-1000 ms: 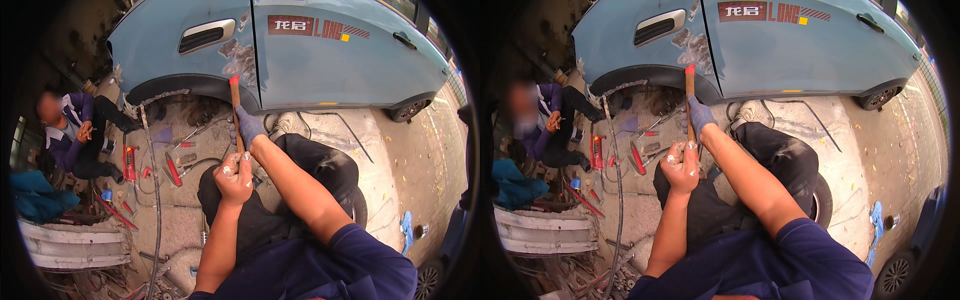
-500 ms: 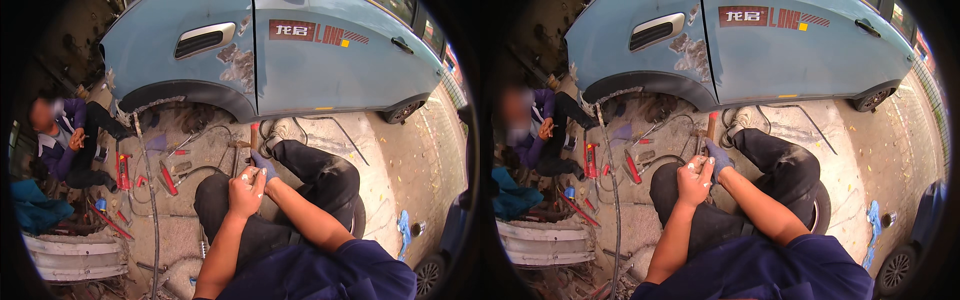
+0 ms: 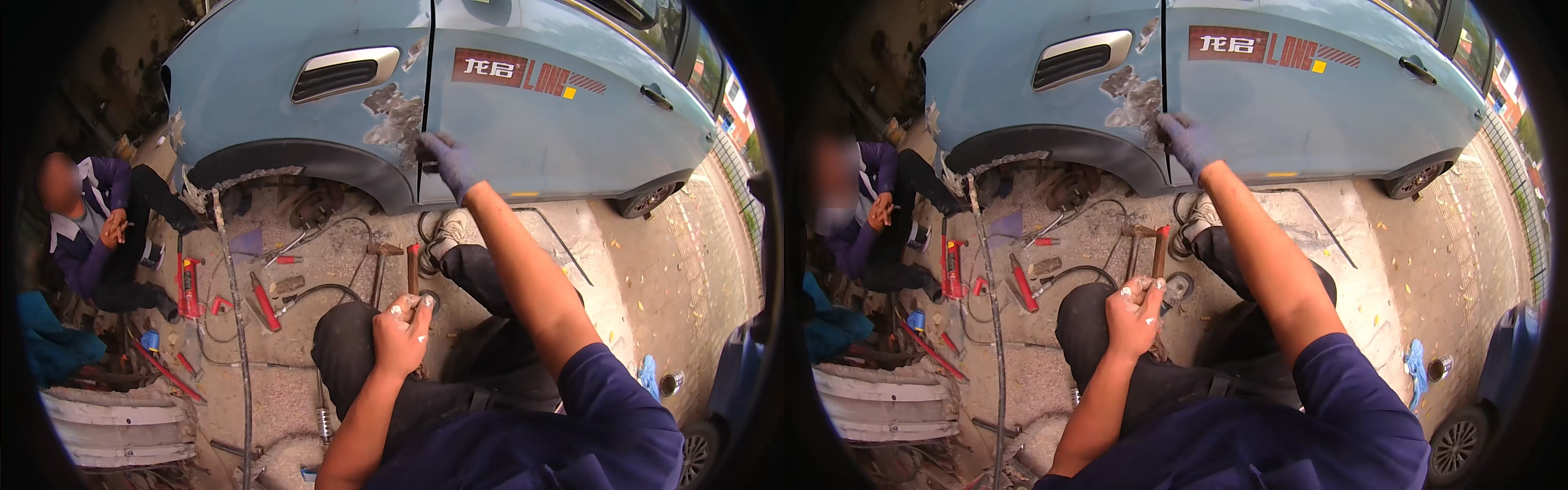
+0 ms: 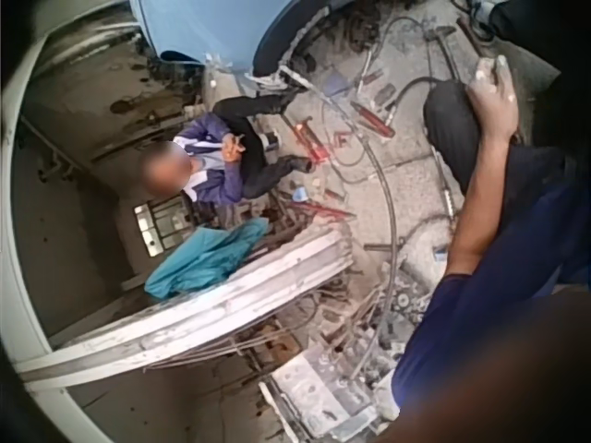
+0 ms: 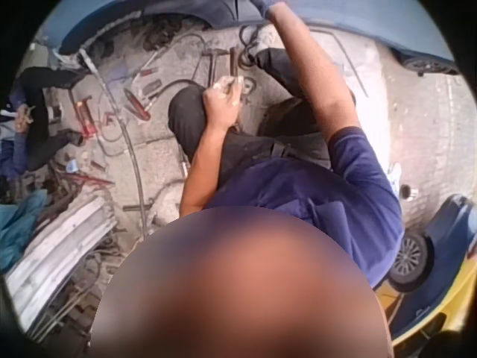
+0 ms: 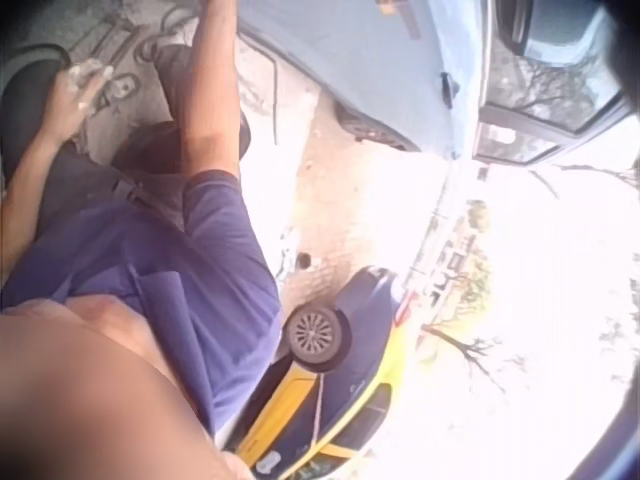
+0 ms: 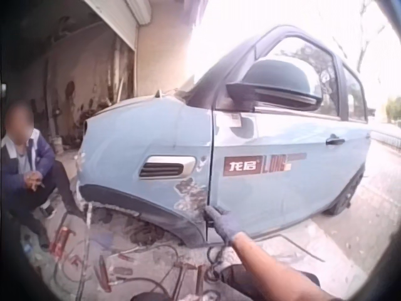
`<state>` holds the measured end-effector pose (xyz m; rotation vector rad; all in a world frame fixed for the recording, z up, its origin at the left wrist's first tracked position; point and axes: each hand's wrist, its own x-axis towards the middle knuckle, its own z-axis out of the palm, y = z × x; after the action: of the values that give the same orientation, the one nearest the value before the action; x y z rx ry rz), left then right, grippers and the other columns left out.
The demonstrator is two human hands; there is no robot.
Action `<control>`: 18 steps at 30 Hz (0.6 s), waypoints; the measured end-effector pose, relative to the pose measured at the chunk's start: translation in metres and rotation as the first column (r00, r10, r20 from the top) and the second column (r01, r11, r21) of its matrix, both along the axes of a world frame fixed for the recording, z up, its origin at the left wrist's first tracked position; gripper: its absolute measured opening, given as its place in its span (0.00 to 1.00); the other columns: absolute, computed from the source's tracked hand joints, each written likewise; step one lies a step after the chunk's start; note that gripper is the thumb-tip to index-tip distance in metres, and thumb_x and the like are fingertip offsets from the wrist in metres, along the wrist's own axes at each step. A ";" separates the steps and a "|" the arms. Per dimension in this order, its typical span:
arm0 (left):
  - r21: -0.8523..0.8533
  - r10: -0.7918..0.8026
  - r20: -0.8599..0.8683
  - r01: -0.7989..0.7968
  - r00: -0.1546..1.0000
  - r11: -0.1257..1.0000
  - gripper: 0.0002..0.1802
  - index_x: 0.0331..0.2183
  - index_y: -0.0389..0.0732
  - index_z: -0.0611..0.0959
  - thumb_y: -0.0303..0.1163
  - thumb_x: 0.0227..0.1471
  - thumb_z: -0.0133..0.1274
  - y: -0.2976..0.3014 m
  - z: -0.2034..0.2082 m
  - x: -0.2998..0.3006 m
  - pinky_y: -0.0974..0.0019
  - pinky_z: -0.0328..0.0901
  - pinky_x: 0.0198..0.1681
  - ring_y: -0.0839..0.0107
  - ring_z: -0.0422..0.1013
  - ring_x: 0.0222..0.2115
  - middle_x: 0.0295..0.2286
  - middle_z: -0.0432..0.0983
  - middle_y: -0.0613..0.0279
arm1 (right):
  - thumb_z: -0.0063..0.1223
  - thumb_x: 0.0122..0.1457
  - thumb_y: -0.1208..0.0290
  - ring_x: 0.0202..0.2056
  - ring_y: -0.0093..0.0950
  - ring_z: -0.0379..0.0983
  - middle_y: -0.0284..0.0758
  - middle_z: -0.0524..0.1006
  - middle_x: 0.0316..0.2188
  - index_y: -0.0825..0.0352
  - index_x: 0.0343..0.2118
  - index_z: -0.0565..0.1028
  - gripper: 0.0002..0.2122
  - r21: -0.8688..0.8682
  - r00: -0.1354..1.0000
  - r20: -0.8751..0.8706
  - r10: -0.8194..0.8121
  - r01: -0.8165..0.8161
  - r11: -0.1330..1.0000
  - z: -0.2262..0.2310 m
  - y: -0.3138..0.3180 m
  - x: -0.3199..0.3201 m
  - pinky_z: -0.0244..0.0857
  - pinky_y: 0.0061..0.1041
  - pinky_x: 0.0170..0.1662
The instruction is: The person uses a hammer and a heat gun to repair a damaged wheel arch on a light blue car. They repeatedly strike the metal to reshape it and apply heat to soften the material, while another person observes nearby.
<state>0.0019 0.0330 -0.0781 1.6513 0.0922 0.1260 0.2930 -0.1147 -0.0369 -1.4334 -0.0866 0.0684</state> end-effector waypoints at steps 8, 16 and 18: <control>0.015 0.000 0.025 0.000 1.000 1.000 0.12 0.31 0.31 0.81 0.28 0.64 0.61 0.005 0.005 -0.001 0.67 0.62 0.23 0.83 0.65 0.18 0.16 0.74 0.62 | 0.53 0.72 0.63 0.41 0.41 0.85 0.47 0.86 0.43 0.75 0.52 0.79 0.17 0.318 0.980 0.197 -0.039 -0.026 0.948 0.069 -0.002 0.044 0.78 0.39 0.52; 0.092 -0.030 0.076 0.023 0.997 0.996 0.11 0.32 0.31 0.83 0.28 0.66 0.60 -0.003 0.007 0.003 0.72 0.56 0.22 0.87 0.61 0.19 0.16 0.72 0.72 | 0.57 0.71 0.66 0.41 0.35 0.86 0.43 0.87 0.39 0.73 0.47 0.82 0.14 0.376 0.999 0.028 -0.041 0.028 0.926 -0.076 0.008 0.054 0.79 0.35 0.50; 0.106 -0.024 0.090 0.014 0.996 0.994 0.11 0.32 0.31 0.83 0.29 0.66 0.60 -0.003 0.007 0.003 0.71 0.57 0.22 0.87 0.62 0.19 0.16 0.72 0.72 | 0.57 0.71 0.65 0.44 0.38 0.85 0.43 0.87 0.42 0.72 0.49 0.82 0.15 0.252 0.996 -0.063 -0.057 0.071 0.965 -0.110 0.007 0.062 0.77 0.36 0.53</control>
<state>0.0045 0.0302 -0.0712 1.7482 0.0007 0.1939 0.3549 -0.1076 -0.1470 -1.1754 -0.0029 0.0414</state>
